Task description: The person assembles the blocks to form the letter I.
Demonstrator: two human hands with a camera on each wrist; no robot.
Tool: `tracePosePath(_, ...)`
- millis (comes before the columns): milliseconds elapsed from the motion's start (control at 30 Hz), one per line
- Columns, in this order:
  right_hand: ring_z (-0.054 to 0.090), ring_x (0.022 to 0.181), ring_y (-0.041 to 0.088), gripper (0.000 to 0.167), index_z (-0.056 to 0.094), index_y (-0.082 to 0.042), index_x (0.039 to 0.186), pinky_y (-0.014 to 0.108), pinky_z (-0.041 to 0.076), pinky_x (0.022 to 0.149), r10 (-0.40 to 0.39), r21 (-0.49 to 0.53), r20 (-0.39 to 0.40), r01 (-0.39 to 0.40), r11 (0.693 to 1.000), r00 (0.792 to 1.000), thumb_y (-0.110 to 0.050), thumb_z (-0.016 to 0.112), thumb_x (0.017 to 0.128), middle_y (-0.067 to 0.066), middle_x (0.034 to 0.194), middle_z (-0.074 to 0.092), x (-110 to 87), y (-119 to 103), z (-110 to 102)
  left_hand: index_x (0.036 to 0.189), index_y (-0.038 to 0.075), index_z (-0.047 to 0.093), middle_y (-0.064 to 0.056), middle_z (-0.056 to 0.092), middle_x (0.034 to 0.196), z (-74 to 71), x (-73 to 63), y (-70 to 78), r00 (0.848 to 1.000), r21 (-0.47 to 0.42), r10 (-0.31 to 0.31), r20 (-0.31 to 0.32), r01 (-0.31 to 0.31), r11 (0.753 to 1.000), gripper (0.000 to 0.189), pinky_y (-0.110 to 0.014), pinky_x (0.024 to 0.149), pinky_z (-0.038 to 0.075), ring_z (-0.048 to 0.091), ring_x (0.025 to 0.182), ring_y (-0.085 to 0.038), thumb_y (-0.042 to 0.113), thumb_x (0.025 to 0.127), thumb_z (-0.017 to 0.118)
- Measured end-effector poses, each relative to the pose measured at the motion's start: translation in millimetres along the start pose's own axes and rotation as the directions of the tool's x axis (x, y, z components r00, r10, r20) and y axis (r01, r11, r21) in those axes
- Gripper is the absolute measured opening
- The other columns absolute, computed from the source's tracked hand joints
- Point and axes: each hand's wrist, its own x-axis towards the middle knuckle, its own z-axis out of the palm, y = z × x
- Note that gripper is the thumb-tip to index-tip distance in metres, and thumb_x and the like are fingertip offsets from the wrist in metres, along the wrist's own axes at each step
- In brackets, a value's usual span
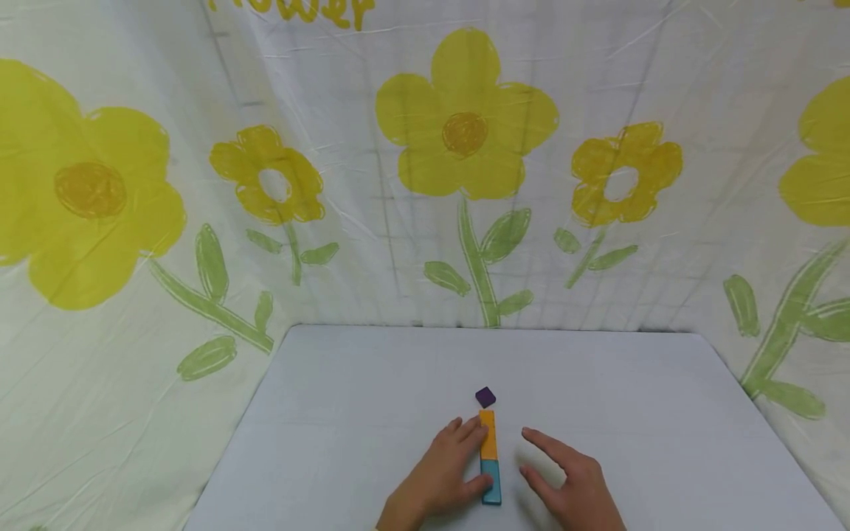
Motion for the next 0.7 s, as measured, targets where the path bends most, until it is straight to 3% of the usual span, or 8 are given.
tracePosePath(267, 0.08, 0.113, 0.014, 0.056, 0.079, -0.021, 0.134, 0.032, 0.067, 0.09, 0.019, 0.013, -0.002, -0.019, 1.0, 1.0, -0.012, 0.097, 0.082, -0.009, 0.129, 0.081, 7.8, 3, -6, 0.164, 0.023, 0.052, 0.003, 0.041, 0.176, 4.9, 2.6, 2.5, 1.0, 0.048, 0.002, 0.006, -0.003, 0.999, 0.072, -0.063, 0.131, 0.035, 0.04, 0.161, -0.039, 0.053, 0.101, 0.073)
tracePosePath(467, 0.08, 0.115, 0.017, 0.056, 0.078, -0.021, 0.136, 0.011, 0.057, 0.096, -0.009, 0.026, -0.01, 0.01, 1.0, 1.0, -0.011, 0.096, 0.083, -0.009, 0.129, 0.08, 14.8, 5, -9, 0.164, 0.023, 0.052, 0.003, 0.039, 0.177, 5.6, 2.5, 6.4, 1.0, 0.071, -0.022, 0.0, 0.022, 0.997, 0.074, -0.065, 0.129, 0.036, 0.04, 0.161, -0.038, 0.054, 0.101, 0.074)
tracePosePath(533, 0.08, 0.115, 0.018, 0.055, 0.079, -0.02, 0.135, 0.016, 0.06, 0.096, -0.006, 0.021, -0.004, 0.006, 1.0, 1.0, -0.011, 0.096, 0.084, -0.008, 0.129, 0.081, 18.2, 4, -10, 0.164, 0.023, 0.052, 0.003, 0.039, 0.177, 5.4, 2.6, 7.9, 1.0, 0.077, -0.03, 0.001, 0.03, 0.997, 0.074, -0.065, 0.129, 0.036, 0.04, 0.161, -0.039, 0.054, 0.1, 0.074)
tracePosePath(700, 0.08, 0.115, 0.021, 0.052, 0.079, -0.018, 0.134, 0.041, 0.068, 0.091, 0.012, 0.0, 0.018, -0.012, 1.0, 1.0, -0.012, 0.095, 0.085, -0.005, 0.129, 0.081, 25.6, 3, -12, 0.164, 0.024, 0.052, 0.004, 0.039, 0.178, 5.9, 4.2, 10.1, 0.999, 0.085, -0.05, 0.014, 0.048, 0.995, 0.075, -0.066, 0.13, 0.035, 0.04, 0.161, -0.04, 0.056, 0.1, 0.074)
